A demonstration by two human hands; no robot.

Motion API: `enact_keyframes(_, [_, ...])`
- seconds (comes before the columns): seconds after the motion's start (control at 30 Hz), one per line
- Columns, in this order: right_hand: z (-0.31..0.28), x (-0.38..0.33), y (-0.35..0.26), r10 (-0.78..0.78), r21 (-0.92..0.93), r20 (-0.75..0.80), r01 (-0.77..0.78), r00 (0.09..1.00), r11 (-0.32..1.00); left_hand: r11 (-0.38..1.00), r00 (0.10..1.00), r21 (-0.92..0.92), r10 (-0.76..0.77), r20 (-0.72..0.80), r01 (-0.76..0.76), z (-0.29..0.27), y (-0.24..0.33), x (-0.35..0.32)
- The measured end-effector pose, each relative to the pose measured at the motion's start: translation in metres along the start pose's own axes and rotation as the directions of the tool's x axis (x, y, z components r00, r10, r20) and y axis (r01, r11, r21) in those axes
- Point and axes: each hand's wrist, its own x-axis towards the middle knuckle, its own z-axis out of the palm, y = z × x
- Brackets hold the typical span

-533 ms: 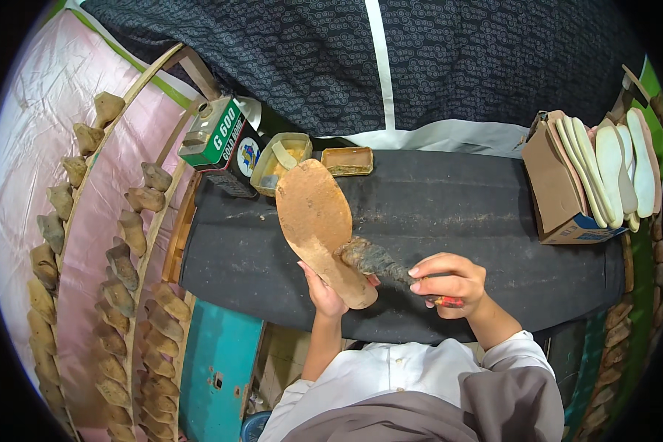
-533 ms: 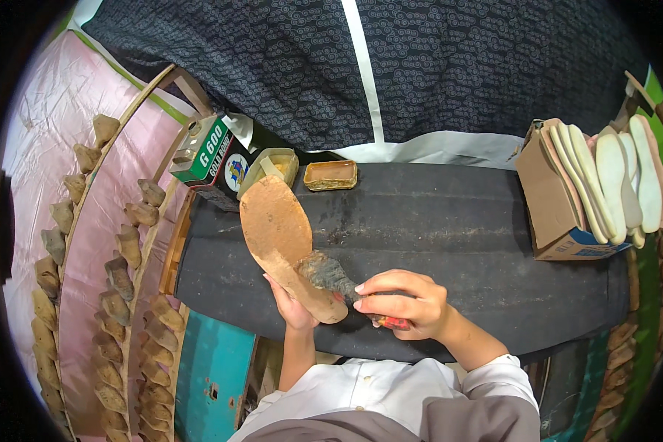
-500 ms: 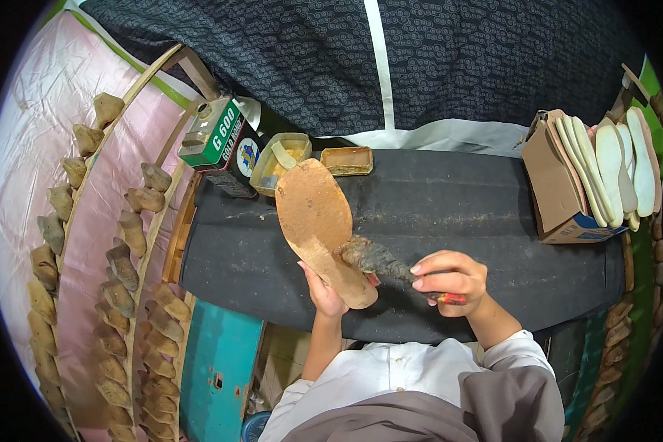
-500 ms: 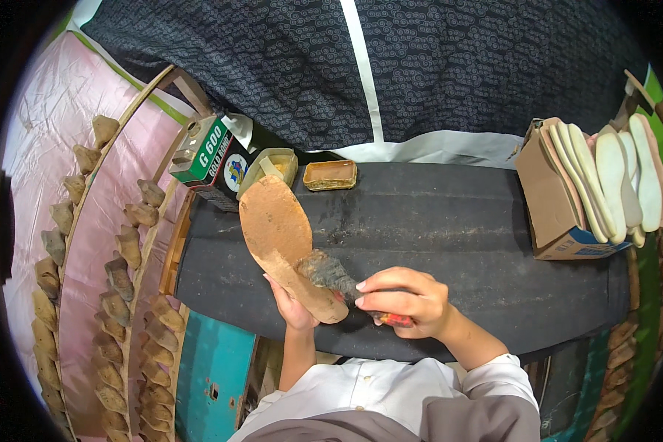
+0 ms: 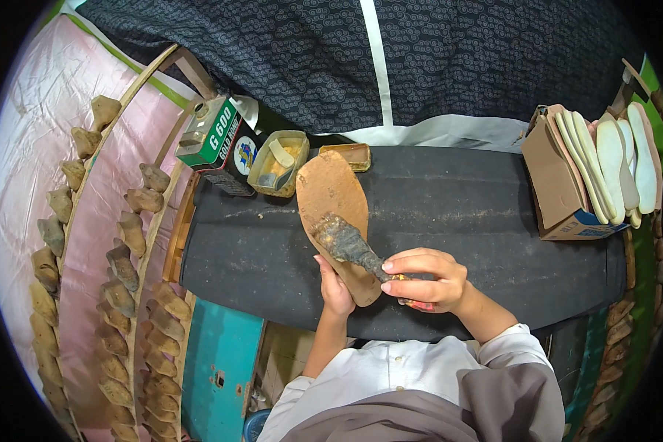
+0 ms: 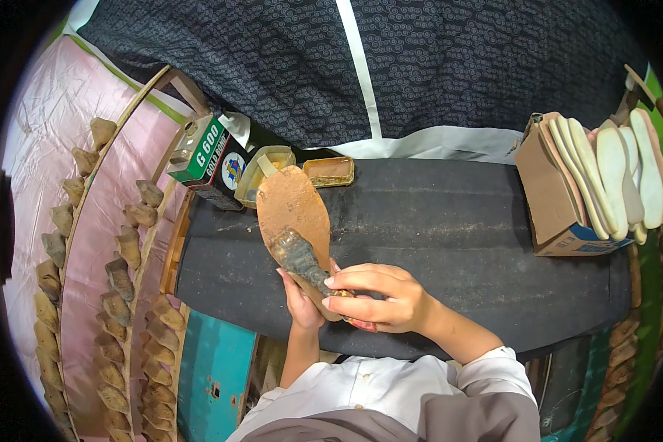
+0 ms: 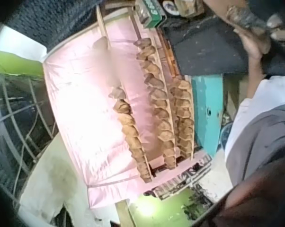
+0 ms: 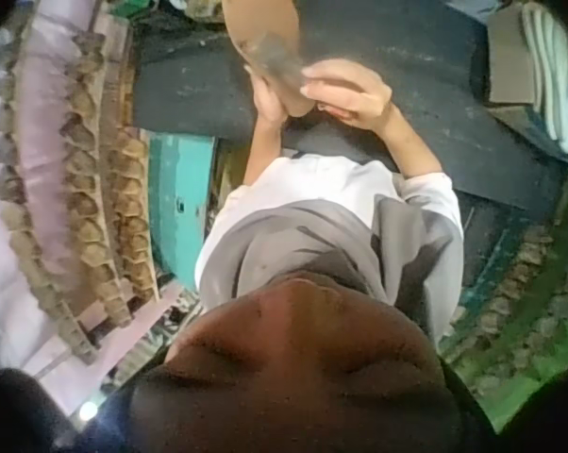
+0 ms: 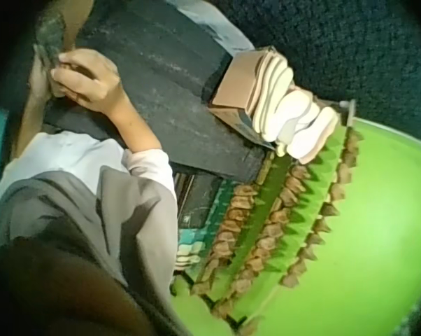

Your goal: Applying glue to the underside of a shoe sole using a brush.

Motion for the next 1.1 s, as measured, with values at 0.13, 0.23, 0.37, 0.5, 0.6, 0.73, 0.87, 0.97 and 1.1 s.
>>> enact_keyframes(0.13, [-0.009,-0.01,-0.004,-0.001,0.05,0.087,-0.004,0.996,0.999,1.0,1.0,-0.002,-0.015,0.019,0.016,0.0,0.011,0.005])
enact_keyframes(0.23, [-0.009,-0.017,-0.004,-0.009,0.085,0.125,-0.002,0.992,0.996,0.998,0.991,0.052,-0.045,0.123,0.039,0.013,0.025,0.002])
enact_keyframes(0.37, [-0.012,-0.013,-0.004,0.054,0.131,0.146,-0.073,0.988,0.989,1.0,0.995,0.017,-0.004,0.095,0.002,-0.001,0.013,0.004])
enact_keyframes(0.5, [-0.003,-0.005,0.003,0.025,0.028,-0.011,-0.025,1.0,0.999,1.0,0.988,-0.009,-0.013,0.156,0.015,0.02,0.021,-0.004])
enact_keyframes(0.6, [0.002,0.001,0.006,0.016,-0.019,0.014,-0.016,1.0,1.0,1.0,0.989,0.001,0.006,0.146,-0.006,0.021,0.019,-0.002])
enact_keyframes(0.73, [0.002,-0.008,0.0,0.001,-0.004,0.059,-0.001,0.998,1.0,0.998,0.98,-0.068,0.004,0.2,0.009,0.015,0.021,0.001])
enact_keyframes(0.87, [-0.001,-0.016,-0.007,0.051,0.018,0.118,-0.053,0.992,0.998,0.988,0.992,-0.153,0.035,0.125,-0.015,0.016,0.02,0.0])
enact_keyframes(0.97, [-0.001,-0.012,-0.008,0.089,0.057,0.064,-0.092,0.994,0.994,0.987,0.955,-0.162,0.045,0.292,0.003,0.006,0.016,0.003])
enact_keyframes(1.1, [0.006,-0.001,-0.004,0.03,-0.032,-0.043,-0.032,0.999,0.999,0.994,0.99,-0.105,0.043,0.133,-0.029,0.007,0.007,0.001])
